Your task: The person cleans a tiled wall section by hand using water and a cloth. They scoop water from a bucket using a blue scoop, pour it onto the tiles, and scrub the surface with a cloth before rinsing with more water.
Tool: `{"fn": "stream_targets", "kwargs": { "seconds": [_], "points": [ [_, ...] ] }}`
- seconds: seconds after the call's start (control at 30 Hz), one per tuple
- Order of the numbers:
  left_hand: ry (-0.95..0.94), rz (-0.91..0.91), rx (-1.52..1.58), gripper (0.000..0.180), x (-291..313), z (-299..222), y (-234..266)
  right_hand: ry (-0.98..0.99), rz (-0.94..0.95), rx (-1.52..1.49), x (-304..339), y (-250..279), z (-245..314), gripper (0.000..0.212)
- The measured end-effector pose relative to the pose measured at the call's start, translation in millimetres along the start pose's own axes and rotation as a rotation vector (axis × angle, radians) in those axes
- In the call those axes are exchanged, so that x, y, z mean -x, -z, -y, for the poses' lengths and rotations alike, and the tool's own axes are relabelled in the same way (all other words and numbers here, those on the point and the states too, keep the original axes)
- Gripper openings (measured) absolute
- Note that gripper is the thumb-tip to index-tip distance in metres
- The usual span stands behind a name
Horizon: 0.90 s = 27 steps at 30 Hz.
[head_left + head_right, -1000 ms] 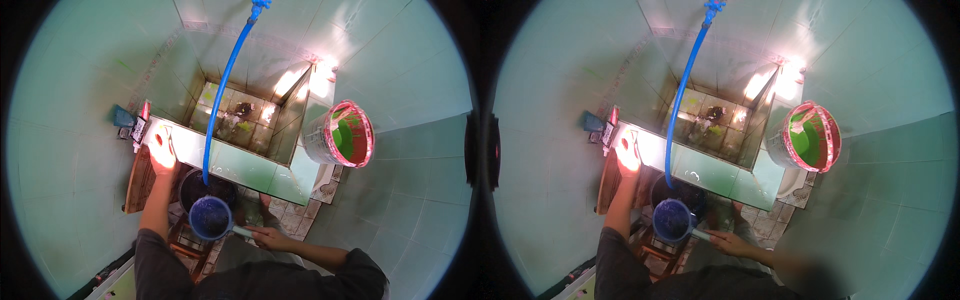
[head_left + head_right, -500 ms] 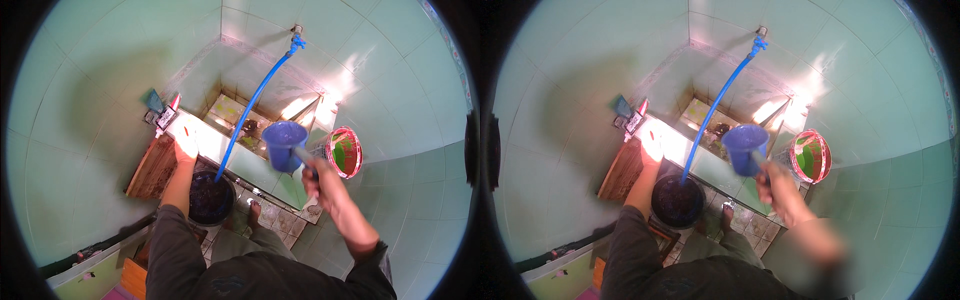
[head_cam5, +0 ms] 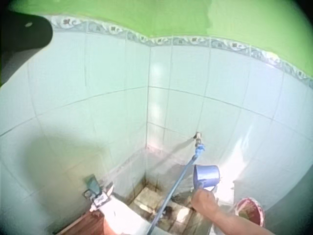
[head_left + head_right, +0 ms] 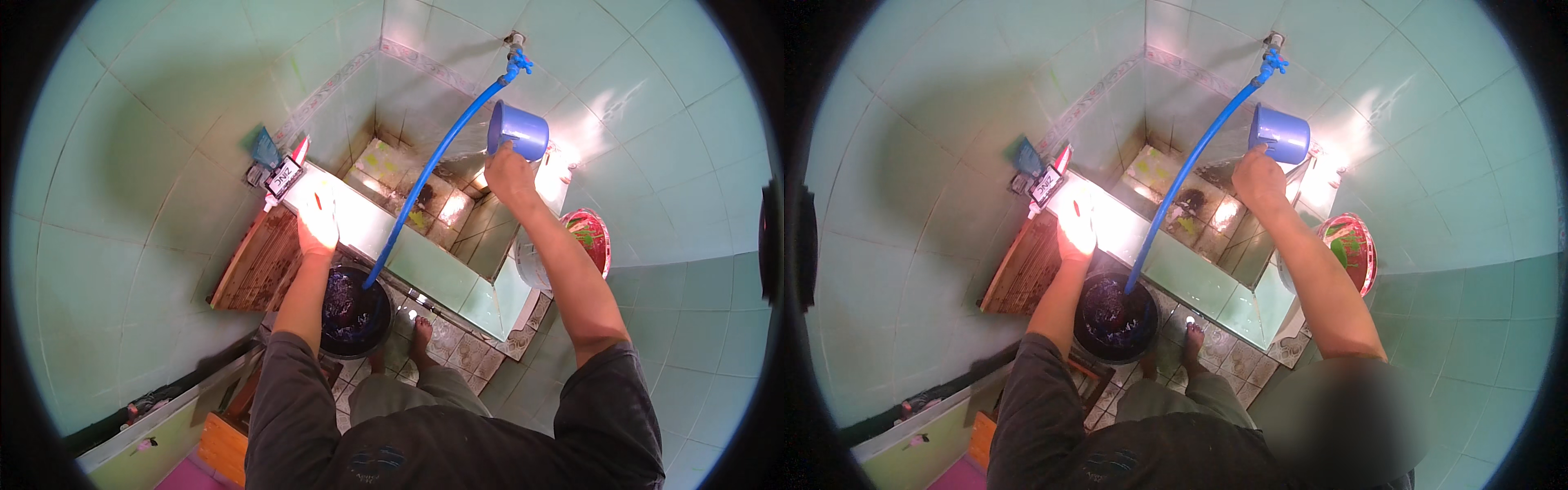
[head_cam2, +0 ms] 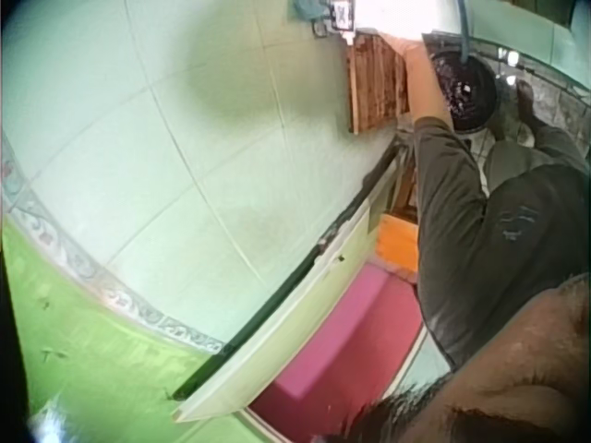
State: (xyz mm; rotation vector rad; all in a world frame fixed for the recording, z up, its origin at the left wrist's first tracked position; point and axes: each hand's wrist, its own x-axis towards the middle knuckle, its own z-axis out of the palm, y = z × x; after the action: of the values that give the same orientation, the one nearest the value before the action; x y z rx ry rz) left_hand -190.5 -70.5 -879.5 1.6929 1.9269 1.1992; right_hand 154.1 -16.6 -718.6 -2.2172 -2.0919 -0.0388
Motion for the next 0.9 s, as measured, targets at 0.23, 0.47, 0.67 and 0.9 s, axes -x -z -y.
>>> {"fn": "stream_targets", "kwargs": {
  "seconds": [0.23,0.47,0.67,0.9],
  "points": [
    [-0.050,0.039,-0.159,0.040,-1,-6,-5,-0.090,-0.037,0.011,20,20,-20,0.063],
    [-0.277,0.101,-0.606,0.048,-1,16,-16,-0.228,-0.260,-0.647,68,12,-40,0.060],
    [-0.197,0.110,-0.333,0.049,-6,25,-18,-0.328,-0.022,-1.464,168,66,-17,0.047],
    [-0.117,0.134,-0.221,0.036,-6,9,-6,-0.153,0.676,-1.417,281,67,-25,0.038]
  ]
}}
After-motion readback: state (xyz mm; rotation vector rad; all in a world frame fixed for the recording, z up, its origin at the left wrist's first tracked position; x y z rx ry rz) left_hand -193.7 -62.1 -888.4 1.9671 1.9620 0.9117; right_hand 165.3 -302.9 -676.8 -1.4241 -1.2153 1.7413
